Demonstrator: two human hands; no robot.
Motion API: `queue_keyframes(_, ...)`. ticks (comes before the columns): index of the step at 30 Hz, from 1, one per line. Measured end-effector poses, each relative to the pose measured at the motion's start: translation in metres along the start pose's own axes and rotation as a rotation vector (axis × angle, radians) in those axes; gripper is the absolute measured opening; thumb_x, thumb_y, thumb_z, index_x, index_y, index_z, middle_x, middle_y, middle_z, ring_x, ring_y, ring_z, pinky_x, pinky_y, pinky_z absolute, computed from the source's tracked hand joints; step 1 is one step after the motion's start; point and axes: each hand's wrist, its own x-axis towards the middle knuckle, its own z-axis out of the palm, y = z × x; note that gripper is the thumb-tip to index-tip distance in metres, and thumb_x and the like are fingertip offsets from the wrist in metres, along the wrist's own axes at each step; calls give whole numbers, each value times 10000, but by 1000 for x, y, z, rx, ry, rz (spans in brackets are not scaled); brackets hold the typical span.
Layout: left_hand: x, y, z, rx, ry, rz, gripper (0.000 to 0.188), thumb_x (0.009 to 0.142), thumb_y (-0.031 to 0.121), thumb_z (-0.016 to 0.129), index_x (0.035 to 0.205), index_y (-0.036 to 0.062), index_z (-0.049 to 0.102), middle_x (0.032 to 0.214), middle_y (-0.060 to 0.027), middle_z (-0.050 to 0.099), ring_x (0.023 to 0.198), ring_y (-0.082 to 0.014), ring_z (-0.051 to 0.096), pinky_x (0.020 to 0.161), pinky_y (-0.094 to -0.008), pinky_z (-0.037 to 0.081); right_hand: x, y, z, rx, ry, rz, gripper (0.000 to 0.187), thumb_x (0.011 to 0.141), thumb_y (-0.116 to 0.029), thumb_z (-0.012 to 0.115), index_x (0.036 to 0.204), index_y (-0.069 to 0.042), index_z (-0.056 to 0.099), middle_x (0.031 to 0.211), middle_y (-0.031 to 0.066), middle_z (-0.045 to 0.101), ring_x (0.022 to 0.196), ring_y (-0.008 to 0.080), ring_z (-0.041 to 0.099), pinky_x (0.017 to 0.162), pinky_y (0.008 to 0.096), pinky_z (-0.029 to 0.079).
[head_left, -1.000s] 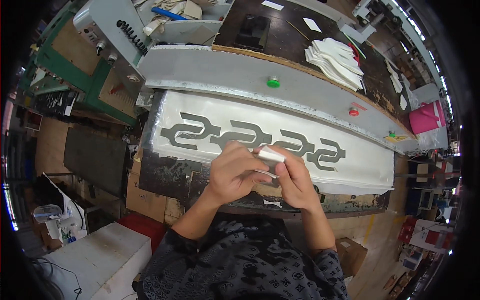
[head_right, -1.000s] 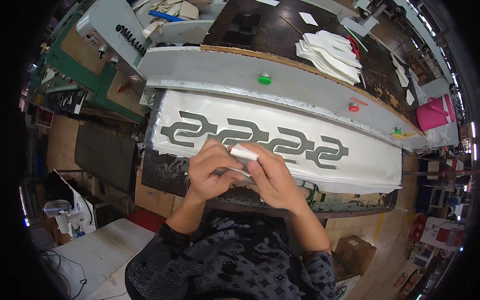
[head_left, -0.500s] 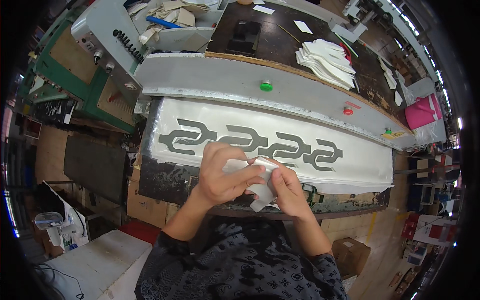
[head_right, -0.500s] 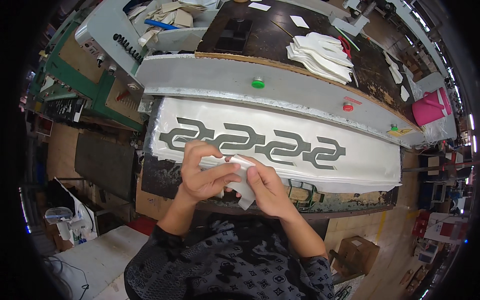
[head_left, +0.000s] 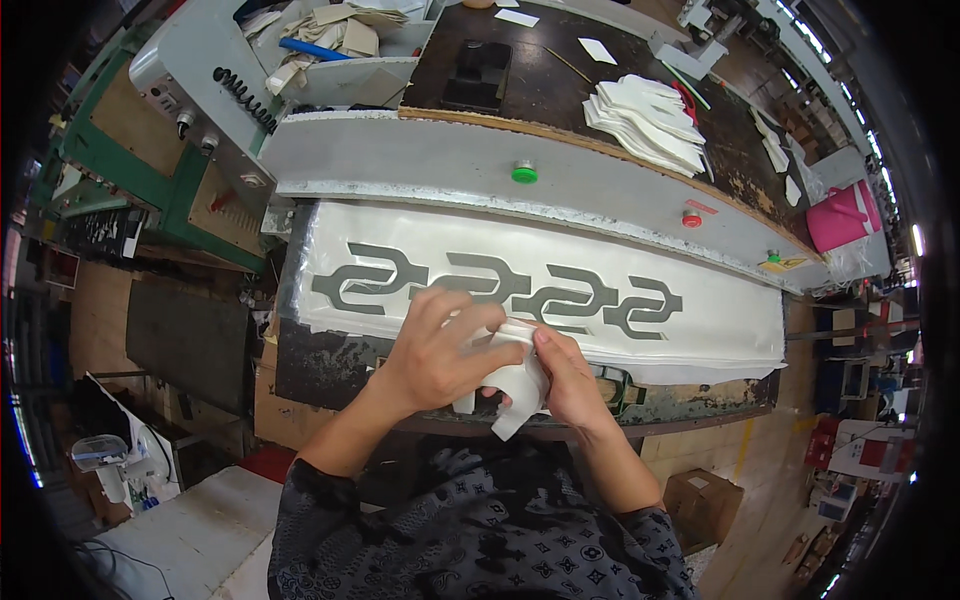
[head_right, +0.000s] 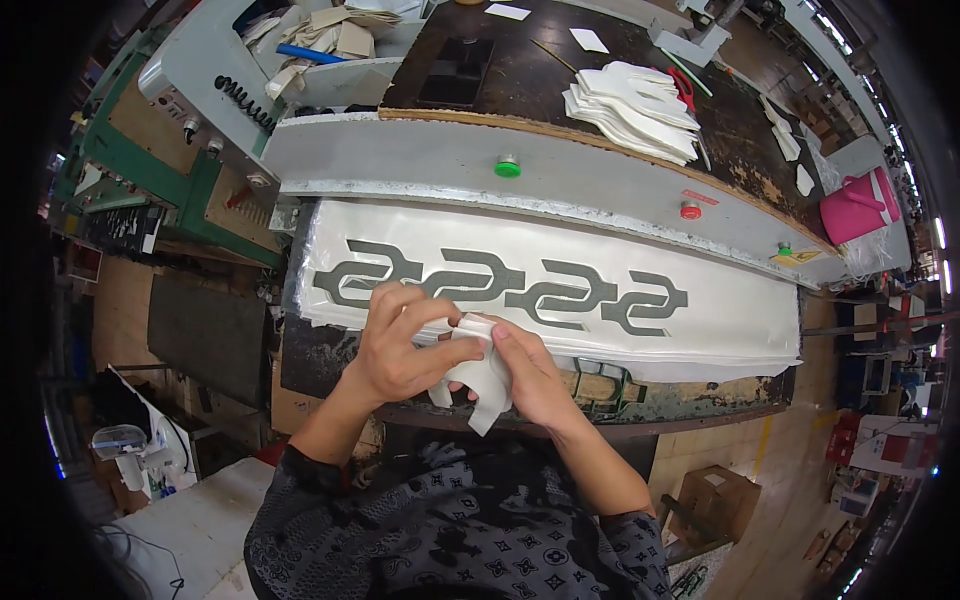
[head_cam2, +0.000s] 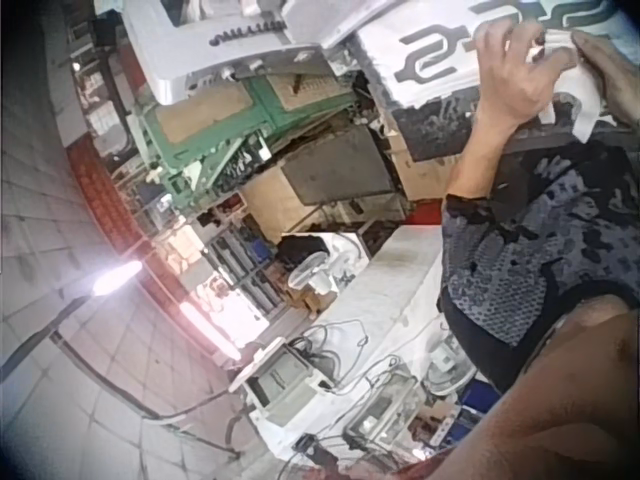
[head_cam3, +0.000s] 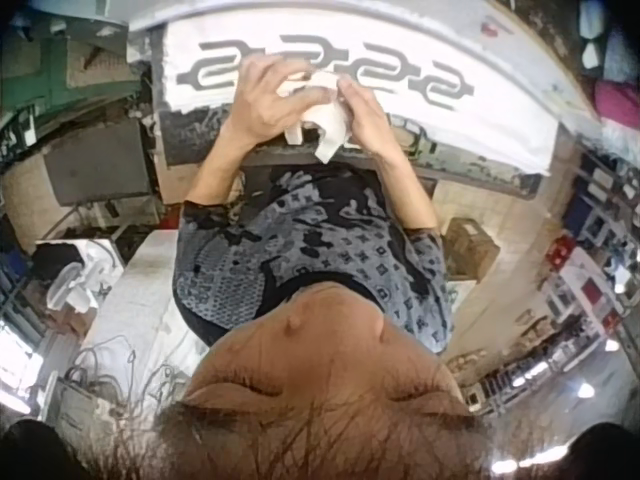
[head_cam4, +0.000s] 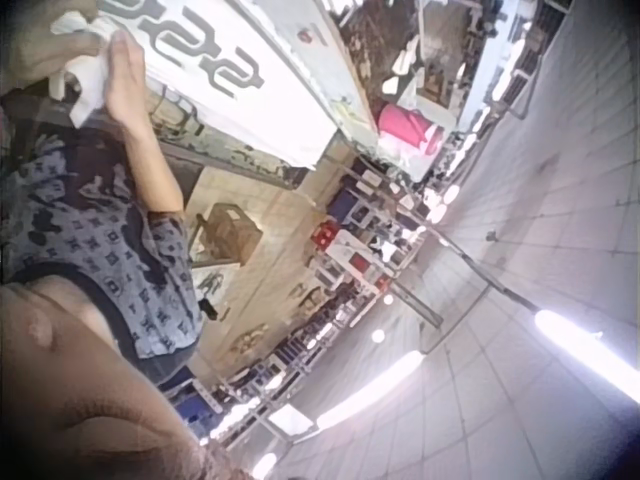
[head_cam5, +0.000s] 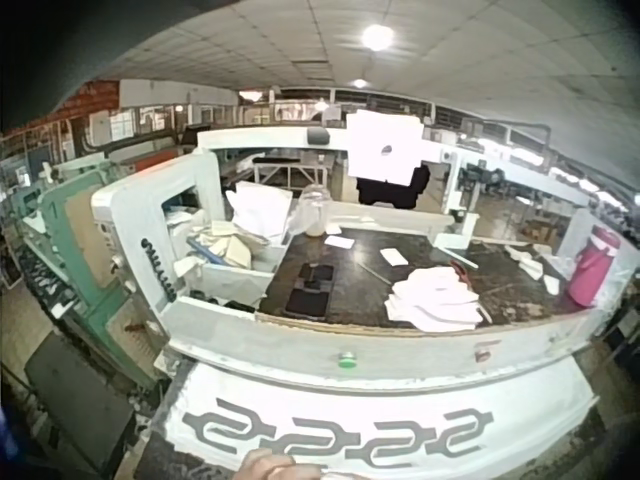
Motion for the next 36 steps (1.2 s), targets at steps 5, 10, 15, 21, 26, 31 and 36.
queue_keyframes(5,6,5,5,-39,-50,-117,231,742,252,819,968,216,786,1096,11,633,1052,-265,567,894,-431,449,1,2,-2,-8,11,-34,512,1177,-337,333,1396,59,570,1105,146,722,837,189,743,699,282,602)
queue_keyframes(10,7,2,4,-30,-87,-57,205,796,224,818,991,183,773,1069,-3,622,1038,-266,580,903,-429,443,1,4,-4,50,58,9,485,1173,-313,341,1304,75,601,1048,150,731,797,184,748,638,263,596)
queue_keyframes(15,11,3,3,-220,-244,-191,188,798,166,830,958,124,741,1089,-44,650,1026,-284,609,902,-428,448,5,18,-7,-128,69,-19,498,1177,-366,343,1286,26,629,975,86,733,775,141,728,633,254,570)
queue_keyframes(21,12,8,9,-468,-238,-374,174,807,80,830,950,79,731,1130,-84,705,924,-297,703,830,-411,546,-4,24,-9,-601,137,-323,483,1175,-316,360,1403,24,616,898,86,750,756,117,692,684,281,553)
queue_keyframes(26,12,12,22,-492,-156,-337,171,775,-26,821,911,14,724,1164,-171,769,884,-319,771,736,-346,619,-11,12,-15,-631,139,-386,432,1158,-257,412,1442,20,582,921,137,758,818,198,758,718,331,571)
queue_keyframes(31,36,21,38,-451,-70,-232,219,791,-38,803,1000,-7,746,1148,-184,777,887,-324,775,752,-349,626,-25,-11,-31,-842,97,-402,580,1067,-242,617,1566,-13,427,933,211,753,847,354,775,743,406,572)
queue_keyframes(36,75,31,28,-424,-218,-90,307,859,42,771,1159,-8,729,1071,-181,738,902,-349,725,774,-426,588,-33,-33,-55,-975,87,-400,876,973,-157,734,1657,-54,197,939,246,746,897,447,742,819,443,564)
